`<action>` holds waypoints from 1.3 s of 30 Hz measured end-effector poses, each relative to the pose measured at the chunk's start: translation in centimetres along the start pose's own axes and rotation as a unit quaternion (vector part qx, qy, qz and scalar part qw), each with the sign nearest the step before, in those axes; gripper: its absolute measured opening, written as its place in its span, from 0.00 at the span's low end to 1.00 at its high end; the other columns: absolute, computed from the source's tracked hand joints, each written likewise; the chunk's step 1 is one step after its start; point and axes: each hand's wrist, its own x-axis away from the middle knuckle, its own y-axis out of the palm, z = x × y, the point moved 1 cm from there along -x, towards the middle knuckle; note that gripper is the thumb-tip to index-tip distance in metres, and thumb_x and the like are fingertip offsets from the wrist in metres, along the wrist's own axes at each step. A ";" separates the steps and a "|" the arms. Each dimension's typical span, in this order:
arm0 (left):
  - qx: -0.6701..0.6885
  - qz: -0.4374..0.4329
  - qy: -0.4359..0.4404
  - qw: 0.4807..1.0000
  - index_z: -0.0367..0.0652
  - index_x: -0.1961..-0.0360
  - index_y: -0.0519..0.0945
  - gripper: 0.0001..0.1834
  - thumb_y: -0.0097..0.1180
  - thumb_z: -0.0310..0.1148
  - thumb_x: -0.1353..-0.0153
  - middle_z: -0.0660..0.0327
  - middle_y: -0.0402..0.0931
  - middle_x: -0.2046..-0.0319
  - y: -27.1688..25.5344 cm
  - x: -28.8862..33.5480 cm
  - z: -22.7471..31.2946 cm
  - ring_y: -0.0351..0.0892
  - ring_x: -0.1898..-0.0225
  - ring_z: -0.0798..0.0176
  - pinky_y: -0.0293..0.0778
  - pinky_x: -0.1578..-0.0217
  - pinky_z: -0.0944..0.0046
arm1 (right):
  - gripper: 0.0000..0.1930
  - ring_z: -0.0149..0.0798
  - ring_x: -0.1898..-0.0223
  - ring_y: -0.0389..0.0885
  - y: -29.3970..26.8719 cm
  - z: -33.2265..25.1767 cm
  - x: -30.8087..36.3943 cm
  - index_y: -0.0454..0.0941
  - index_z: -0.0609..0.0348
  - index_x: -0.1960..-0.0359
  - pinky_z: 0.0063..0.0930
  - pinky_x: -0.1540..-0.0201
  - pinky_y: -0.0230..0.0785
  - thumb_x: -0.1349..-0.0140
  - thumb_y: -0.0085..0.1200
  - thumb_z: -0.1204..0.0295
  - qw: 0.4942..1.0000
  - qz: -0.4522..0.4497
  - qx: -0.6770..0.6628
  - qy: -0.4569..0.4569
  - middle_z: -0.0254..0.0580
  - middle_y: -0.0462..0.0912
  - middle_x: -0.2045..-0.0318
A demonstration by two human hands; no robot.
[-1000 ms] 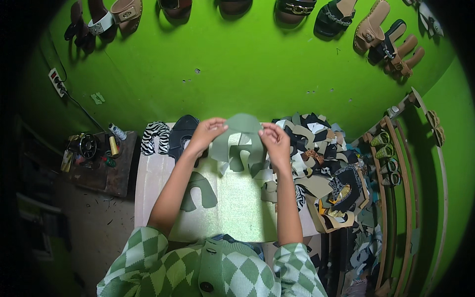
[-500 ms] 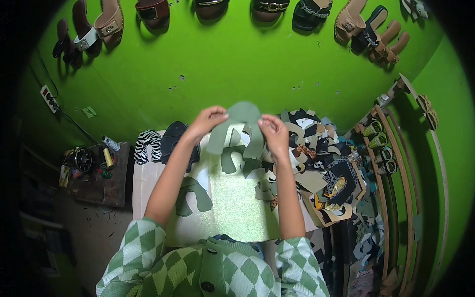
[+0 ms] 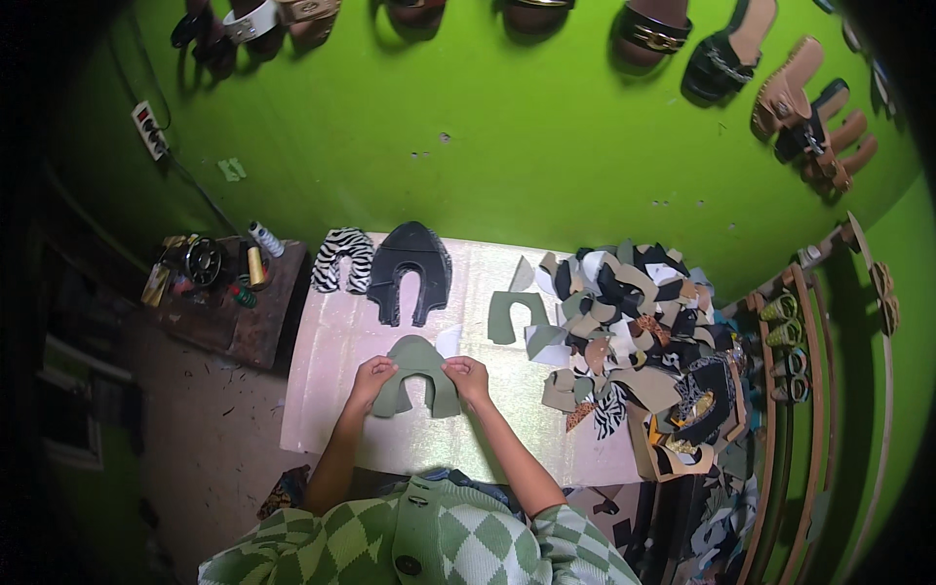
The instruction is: Organize and sort small pieces of material on a work surface.
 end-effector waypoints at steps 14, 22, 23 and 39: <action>-0.218 0.191 0.073 0.954 0.43 0.69 0.80 0.10 0.63 0.35 0.50 0.59 0.80 0.74 -1.3 -2.9 -5.2 0.80 0.73 0.64 0.73 0.70 0.66 | 0.08 0.28 0.77 0.76 3.4 4.0 -4.0 0.79 0.63 0.73 0.22 0.71 0.68 0.51 0.63 0.72 0.960 0.126 0.228 -0.100 0.38 0.81 0.78; -0.231 0.211 0.060 0.948 0.42 0.70 0.80 0.09 0.64 0.33 0.51 0.60 0.81 0.73 -1.4 -2.9 -4.9 0.80 0.73 0.62 0.74 0.70 0.65 | 0.07 0.28 0.77 0.77 4.2 3.9 -3.7 0.79 0.63 0.74 0.22 0.71 0.68 0.50 0.62 0.73 0.950 0.161 0.244 -0.106 0.40 0.81 0.78; -0.233 0.207 0.061 0.948 0.42 0.70 0.80 0.09 0.64 0.33 0.51 0.60 0.81 0.73 -1.1 -2.9 -5.0 0.80 0.73 0.62 0.74 0.70 0.65 | 0.07 0.28 0.77 0.77 4.1 4.2 -3.7 0.79 0.63 0.74 0.22 0.71 0.68 0.50 0.62 0.73 0.950 0.166 0.243 -0.105 0.40 0.81 0.78; -0.521 0.097 0.296 0.795 0.38 0.45 0.67 0.24 0.49 0.31 0.44 0.53 0.63 0.42 2.0 0.6 -2.1 0.57 0.38 0.49 0.55 0.41 0.55 | 0.23 0.43 0.38 0.59 4.0 2.7 -1.0 0.64 0.55 0.43 0.44 0.42 0.52 0.42 0.45 0.73 0.774 -0.059 0.529 -0.344 0.40 0.64 0.41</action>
